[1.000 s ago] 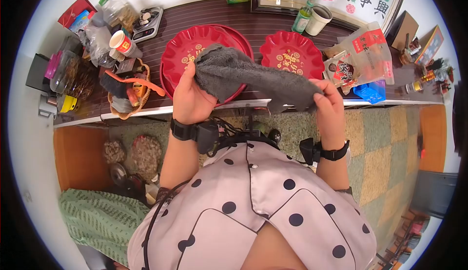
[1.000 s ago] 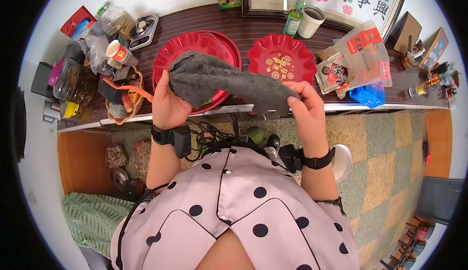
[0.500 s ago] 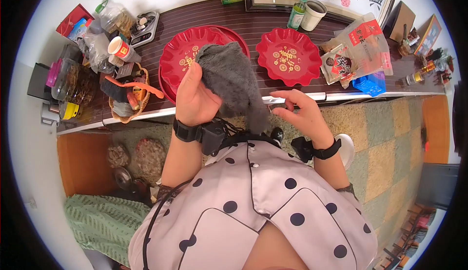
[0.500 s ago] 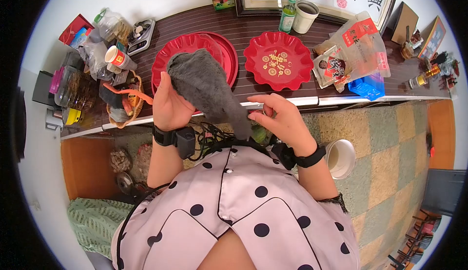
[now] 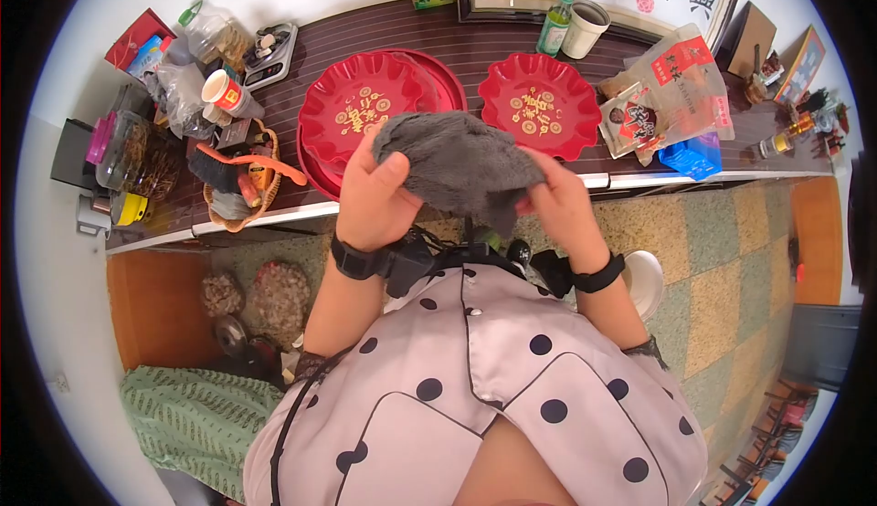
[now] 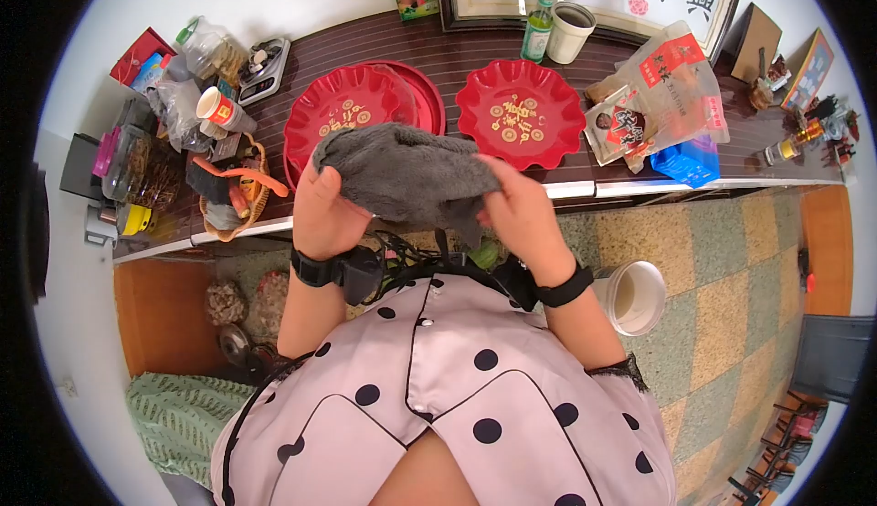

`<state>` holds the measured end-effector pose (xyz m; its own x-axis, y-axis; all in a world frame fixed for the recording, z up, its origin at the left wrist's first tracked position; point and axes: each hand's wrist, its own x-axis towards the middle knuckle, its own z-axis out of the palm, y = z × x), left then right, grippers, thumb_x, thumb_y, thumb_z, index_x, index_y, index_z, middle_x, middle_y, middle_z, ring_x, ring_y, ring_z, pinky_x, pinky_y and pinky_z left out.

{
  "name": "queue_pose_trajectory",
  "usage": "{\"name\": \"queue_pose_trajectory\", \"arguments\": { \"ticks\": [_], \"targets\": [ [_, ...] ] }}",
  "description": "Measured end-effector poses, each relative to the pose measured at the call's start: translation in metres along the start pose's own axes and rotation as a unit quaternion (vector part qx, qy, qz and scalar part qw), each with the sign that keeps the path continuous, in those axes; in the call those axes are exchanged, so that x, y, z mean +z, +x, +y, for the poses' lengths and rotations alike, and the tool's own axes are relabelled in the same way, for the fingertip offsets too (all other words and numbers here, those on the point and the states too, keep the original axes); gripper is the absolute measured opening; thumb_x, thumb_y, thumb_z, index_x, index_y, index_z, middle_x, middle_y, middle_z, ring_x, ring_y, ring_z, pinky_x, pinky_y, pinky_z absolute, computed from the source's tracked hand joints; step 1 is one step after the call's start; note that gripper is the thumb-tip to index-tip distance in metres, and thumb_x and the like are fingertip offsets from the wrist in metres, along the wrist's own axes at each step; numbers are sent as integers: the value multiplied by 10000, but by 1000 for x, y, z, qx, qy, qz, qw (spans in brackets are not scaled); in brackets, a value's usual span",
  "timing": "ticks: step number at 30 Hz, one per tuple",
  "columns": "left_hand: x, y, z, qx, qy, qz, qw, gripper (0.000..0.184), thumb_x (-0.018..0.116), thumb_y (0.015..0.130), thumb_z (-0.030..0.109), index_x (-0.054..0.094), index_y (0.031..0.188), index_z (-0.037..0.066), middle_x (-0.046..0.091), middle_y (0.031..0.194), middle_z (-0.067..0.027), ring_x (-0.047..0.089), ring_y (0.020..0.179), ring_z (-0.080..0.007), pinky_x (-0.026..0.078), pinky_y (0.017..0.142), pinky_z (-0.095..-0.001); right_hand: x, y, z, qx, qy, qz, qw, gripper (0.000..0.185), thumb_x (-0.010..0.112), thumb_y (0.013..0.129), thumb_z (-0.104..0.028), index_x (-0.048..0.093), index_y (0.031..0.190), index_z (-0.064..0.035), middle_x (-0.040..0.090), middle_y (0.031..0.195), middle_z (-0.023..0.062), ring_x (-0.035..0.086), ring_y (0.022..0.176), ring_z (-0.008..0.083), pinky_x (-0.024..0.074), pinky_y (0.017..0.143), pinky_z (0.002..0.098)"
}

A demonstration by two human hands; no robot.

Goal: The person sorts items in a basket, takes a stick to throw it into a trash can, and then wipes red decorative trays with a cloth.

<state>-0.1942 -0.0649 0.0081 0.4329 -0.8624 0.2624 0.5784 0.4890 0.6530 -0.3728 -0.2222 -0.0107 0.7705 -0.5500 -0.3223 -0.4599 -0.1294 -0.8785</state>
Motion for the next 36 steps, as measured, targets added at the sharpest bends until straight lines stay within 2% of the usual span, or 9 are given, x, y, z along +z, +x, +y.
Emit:
{"name": "queue_pose_trajectory", "arguments": {
  "ticks": [3,6,10,14,21,23,28,32,36],
  "targets": [
    [-18,-9,8,-25,25,46,998,383,590,950,193,498,1242,-38,616,1170,-121,615,1049,-222,486,936,-380,-15,4,11,-114,233,19,966,406,499,954,-94,490,1357,-47,586,1247,104,615,1074,187,526,885,323],
    [-30,-15,4,-111,331,88,933,286,636,929,223,628,1035,-43,657,1044,-82,621,928,-148,480,898,-316,-23,-5,-11,-209,439,46,873,380,438,1009,-106,459,1378,-19,533,1348,118,566,1171,199,500,951,351],
    [-19,-9,0,-63,544,71,834,563,738,837,181,483,1315,25,562,1277,-104,553,1169,-221,457,965,-350,-30,-8,-17,-224,500,32,836,382,458,1004,-143,457,1357,4,551,1316,120,576,1155,208,484,963,338],
    [9,-3,-6,-59,491,6,869,888,833,724,197,320,1433,49,411,1433,-112,437,1309,-270,416,1027,-430,-16,-5,-7,-167,507,19,846,364,463,999,-145,472,1330,6,581,1259,115,590,1124,197,482,956,320],
    [0,-3,-33,-82,495,-41,864,648,773,766,135,461,1320,10,615,1144,-120,594,1066,-195,485,884,-305,6,7,-2,-138,420,-16,897,302,501,961,-97,499,1248,-6,596,1205,107,586,1080,169,466,932,291],
    [-14,-4,-36,-90,406,40,909,530,723,813,125,485,1267,-9,636,1098,-112,615,998,-166,489,876,-303,3,15,4,-190,309,82,928,366,534,936,-74,462,1289,-10,564,1253,131,540,1157,184,438,980,312],
    [-19,2,-40,-87,354,65,929,525,597,954,205,364,1364,-26,531,1249,-71,510,1115,-118,443,951,-304,30,18,4,-238,257,-35,936,887,771,806,-308,258,1469,-17,421,1401,161,418,1292,221,333,1075,353],
    [-16,0,-30,-247,238,-26,939,603,472,1010,372,300,1453,1,499,1322,-80,510,1160,-144,480,886,-285,44,22,14,-214,149,-16,965,749,788,793,-193,385,1394,1,561,1254,100,532,1154,178,413,998,325],
    [-35,4,2,-270,324,-12,907,455,538,987,229,448,1380,17,526,1321,-96,580,1124,-174,515,866,-297,30,20,28,-144,199,59,968,540,709,828,-87,483,1308,16,632,1143,84,591,1050,168,457,931,310]
  ]
}}
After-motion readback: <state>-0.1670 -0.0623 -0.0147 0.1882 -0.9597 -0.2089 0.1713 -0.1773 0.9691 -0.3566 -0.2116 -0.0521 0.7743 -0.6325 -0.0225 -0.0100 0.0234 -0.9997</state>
